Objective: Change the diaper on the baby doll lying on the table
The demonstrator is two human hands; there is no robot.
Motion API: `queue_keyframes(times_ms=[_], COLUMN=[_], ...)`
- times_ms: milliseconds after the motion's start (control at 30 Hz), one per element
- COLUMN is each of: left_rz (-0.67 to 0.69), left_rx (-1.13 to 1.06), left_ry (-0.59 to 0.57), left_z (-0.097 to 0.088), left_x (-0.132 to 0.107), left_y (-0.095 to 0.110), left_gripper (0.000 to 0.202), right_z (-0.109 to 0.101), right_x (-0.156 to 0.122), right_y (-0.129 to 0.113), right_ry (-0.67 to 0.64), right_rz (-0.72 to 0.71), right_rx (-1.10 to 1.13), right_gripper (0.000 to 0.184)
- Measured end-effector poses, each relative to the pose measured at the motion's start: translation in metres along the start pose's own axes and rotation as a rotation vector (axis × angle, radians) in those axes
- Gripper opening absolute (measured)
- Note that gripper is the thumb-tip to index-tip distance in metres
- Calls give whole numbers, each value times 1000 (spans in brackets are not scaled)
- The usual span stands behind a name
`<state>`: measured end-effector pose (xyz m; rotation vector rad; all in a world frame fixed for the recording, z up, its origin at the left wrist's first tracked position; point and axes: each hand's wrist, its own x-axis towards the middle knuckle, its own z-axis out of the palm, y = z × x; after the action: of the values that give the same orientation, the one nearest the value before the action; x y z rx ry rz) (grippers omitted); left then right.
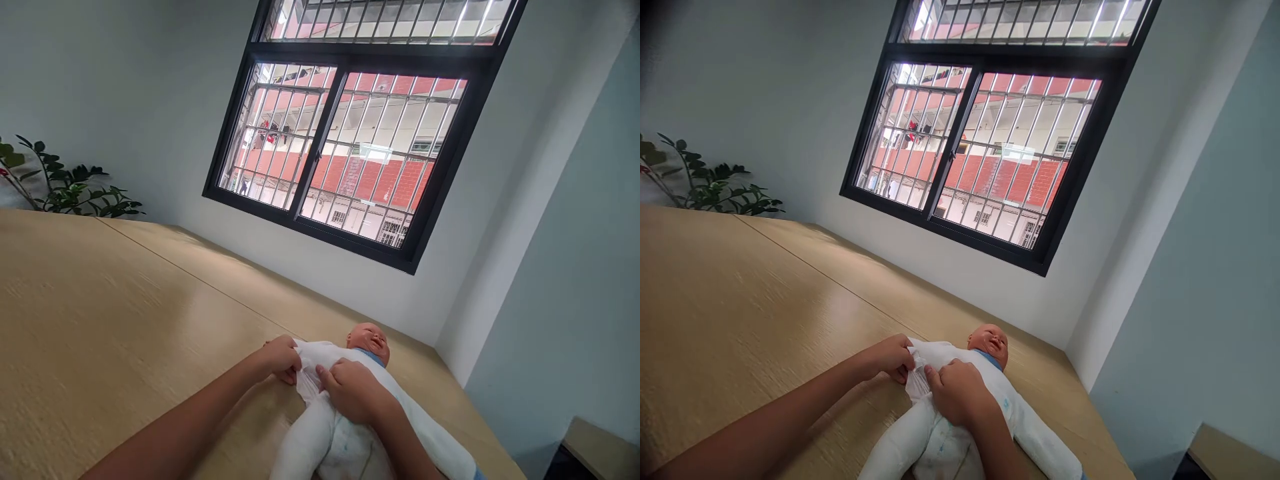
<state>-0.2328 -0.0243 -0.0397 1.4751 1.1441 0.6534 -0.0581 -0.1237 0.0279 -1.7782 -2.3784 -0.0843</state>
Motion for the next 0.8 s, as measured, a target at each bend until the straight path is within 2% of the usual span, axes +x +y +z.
queue_keyframes(times_ms=[100, 200, 300, 433, 500, 633, 733, 800], left_rz=[3, 6, 16, 82, 133, 205, 237, 241], left_rx=[0, -4, -52, -208, -278, -408, -435, -341], left_ry=[-18, -33, -68, -148, -174, -247, -260, -215], left_z=[-2, -4, -5, 6, 17, 36, 40, 38], left_x=[1, 4, 5, -5, -12, -20, -19, -19], left_y=[0, -2, -1, 8, 13, 18, 17, 16], left_gripper=[14, 12, 9, 15, 21, 32, 36, 38], right_z=[-8, -10, -3, 10, 14, 15, 12, 10], right_x=[-2, -3, -3, -6, -8, -17, -26, -34], right_y=[-4, -7, -11, -20, -27, -41, -52, -60], right_ry=[-136, -156, -158, -137, -116, -92, -81, -105], right_rz=[-69, -42, -56, -89, -56, 120, 199, 222], right_rx=[-60, -137, -205, -189, -174, -230, -230, -186], right_gripper=[64, 64, 62, 60, 55, 51, 46, 47])
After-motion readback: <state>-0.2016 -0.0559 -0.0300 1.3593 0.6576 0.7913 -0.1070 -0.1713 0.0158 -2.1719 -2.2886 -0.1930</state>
